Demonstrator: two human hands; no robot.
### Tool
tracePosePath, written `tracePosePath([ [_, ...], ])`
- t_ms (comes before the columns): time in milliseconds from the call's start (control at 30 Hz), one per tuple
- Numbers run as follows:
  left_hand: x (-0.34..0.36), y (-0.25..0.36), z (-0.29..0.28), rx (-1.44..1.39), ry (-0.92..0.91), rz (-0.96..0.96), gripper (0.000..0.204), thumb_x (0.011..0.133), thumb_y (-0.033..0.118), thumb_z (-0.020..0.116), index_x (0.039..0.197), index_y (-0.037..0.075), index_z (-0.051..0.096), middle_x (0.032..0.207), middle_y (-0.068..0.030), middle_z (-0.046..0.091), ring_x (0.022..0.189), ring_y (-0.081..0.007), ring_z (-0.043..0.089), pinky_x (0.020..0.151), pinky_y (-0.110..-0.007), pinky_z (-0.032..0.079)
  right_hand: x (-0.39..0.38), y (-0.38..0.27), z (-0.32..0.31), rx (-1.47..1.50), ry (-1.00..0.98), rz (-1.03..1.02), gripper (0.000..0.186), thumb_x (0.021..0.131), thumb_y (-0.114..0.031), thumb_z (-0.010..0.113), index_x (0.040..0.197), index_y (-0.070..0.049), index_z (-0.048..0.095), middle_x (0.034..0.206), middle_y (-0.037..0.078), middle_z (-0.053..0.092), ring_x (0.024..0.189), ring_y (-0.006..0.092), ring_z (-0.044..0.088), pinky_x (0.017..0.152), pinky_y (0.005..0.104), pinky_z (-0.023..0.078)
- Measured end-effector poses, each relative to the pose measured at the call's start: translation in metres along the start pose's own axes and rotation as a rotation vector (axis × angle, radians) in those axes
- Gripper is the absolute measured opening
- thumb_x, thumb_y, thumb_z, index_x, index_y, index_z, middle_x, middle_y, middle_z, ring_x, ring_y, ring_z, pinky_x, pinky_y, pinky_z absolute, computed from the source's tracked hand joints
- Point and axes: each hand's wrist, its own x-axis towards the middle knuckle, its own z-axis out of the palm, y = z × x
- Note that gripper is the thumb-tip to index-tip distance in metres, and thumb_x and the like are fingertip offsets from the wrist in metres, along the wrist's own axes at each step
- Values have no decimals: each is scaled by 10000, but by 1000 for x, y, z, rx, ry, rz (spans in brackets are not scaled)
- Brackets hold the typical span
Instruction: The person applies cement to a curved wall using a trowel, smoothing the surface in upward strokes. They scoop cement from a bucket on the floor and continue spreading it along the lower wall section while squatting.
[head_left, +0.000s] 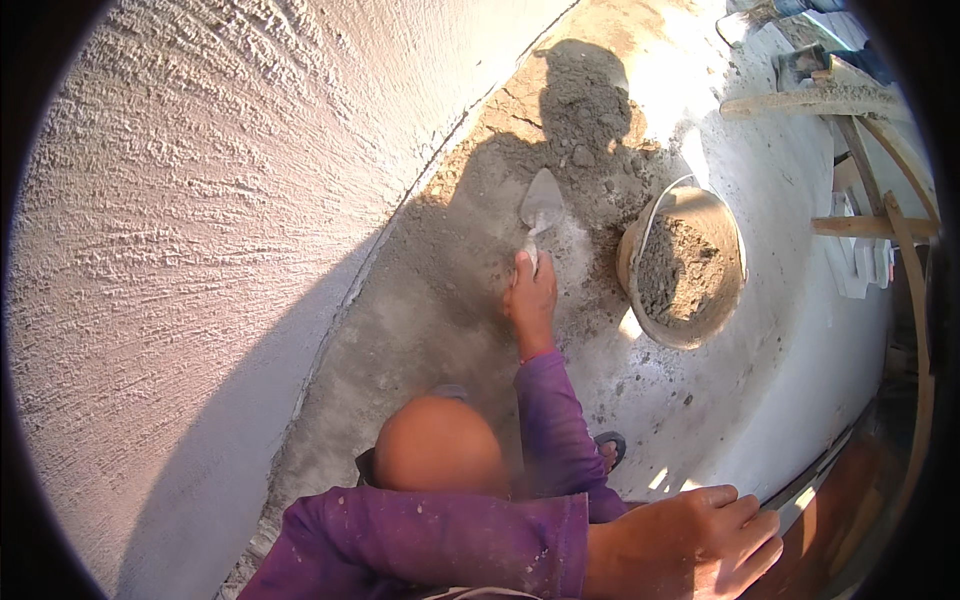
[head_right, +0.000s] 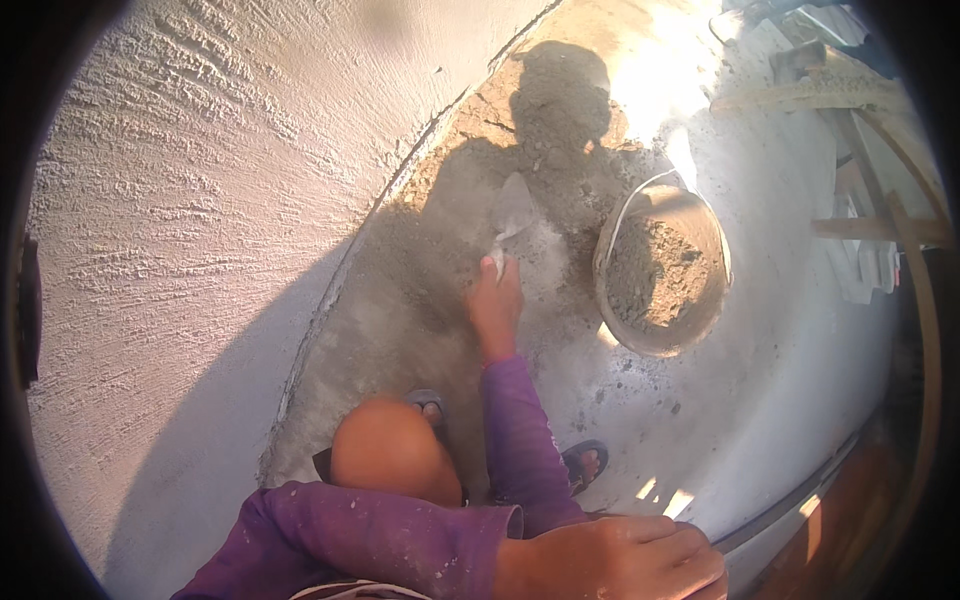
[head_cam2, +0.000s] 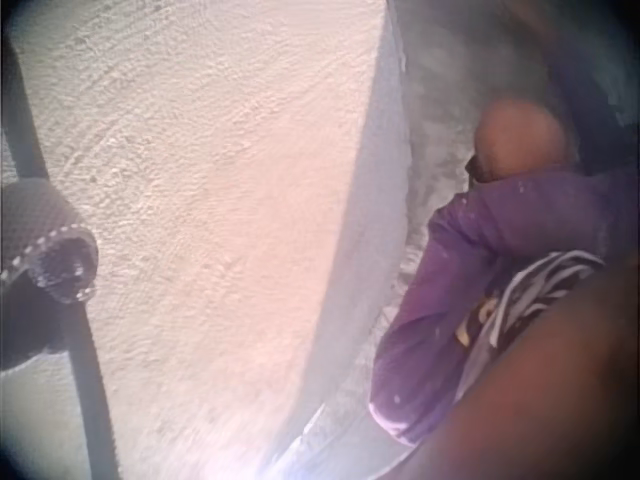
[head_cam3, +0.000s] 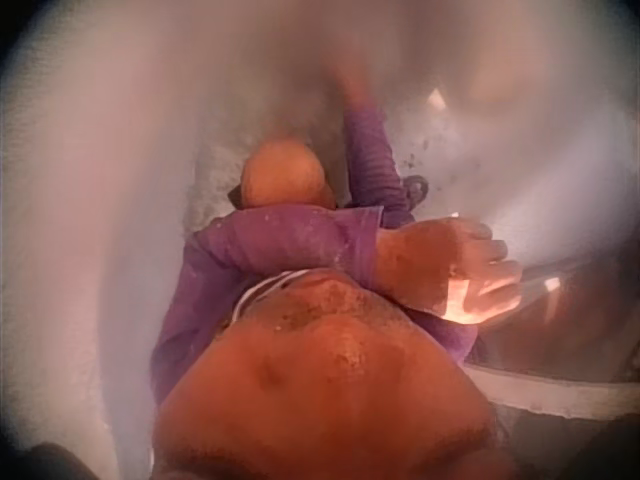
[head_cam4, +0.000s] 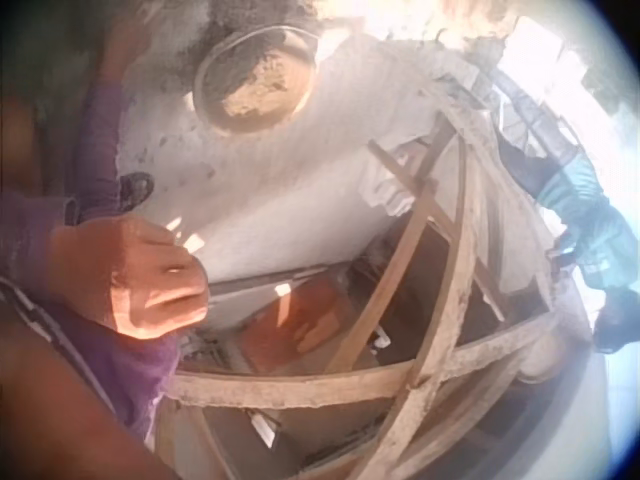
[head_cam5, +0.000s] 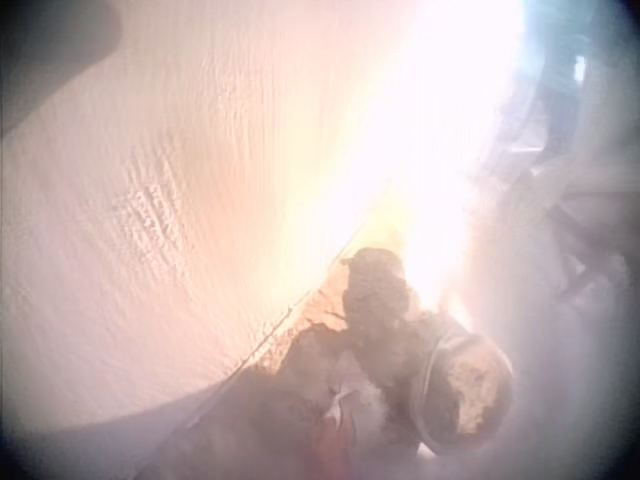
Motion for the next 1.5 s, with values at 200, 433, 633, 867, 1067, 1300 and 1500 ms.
tracePosePath([
  [200, 5, 10, 10, -35, -10, -78, 125, 838, 209, 655, 772, 132, 582, 758, 0, 518, 706, -155, 581, 583, -308, 493, 10, -2, 65, 213, 73, 15, 238, 1072, -285, 524, 1027, -52, 517, 713, 52, 501, 447, 168, 496, 366, 340, 383],
  [433, 1, 0, -4, 4, -69, -30, 118, 828, 204, 674, 787, 140, 583, 773, -8, 534, 700, -172, 584, 595, -329, 502, 33, -55, 121, 638, -284, 217, 242, 1075, -306, 513, 1143, -74, 513, 763, 50, 530, 466, 159, 493, 386, 334, 371],
  [633, 2, -13, 1, -13, 35, -6, 159, 759, 188, 723, 741, 140, 572, 724, -6, 496, 653, -152, 567, 543, -308, 484, 18, -43, 86, 870, -492, 223, 309, 1095, -340, 488, 1261, -82, 522, 777, 48, 544, 471, 137, 479, 399, 315, 372],
  [867, 8, -4, -2, -12, 57, -32, 179, 728, 176, 735, 720, 141, 560, 707, 5, 472, 595, -134, 532, 491, -285, 448, -69, -125, -89, 288, 15, -72, 283, 1081, -244, 529, 1274, -38, 545, 850, 75, 600, 563, 157, 571, 495, 315, 440],
  [1067, 15, 1, -17, 57, -82, 38, 175, 745, 162, 734, 712, 138, 564, 702, 11, 471, 592, -126, 531, 494, -286, 445, -86, -102, -145, -276, 696, -356, 352, 1073, -211, 547, 1339, 19, 519, 974, 146, 645, 796, 222, 631, 746, 400, 505],
  [1300, -4, 3, -5, 54, -61, 34, 182, 777, 182, 721, 681, 135, 574, 697, 10, 489, 636, -141, 557, 540, -294, 460, -137, 40, -32, -99, 110, -47, 350, 1065, -242, 543, 1282, 32, 562, 1003, 226, 649, 891, 348, 628, 836, 469, 484],
  [1500, -12, 5, -15, 46, -21, -72, 148, 798, 181, 714, 705, 132, 610, 709, 3, 513, 642, -158, 557, 571, -297, 470, -183, 55, 37, -104, -128, 191, 364, 1084, -319, 512, 1228, 13, 554, 993, 267, 661, 915, 412, 647, 824, 507, 480],
])
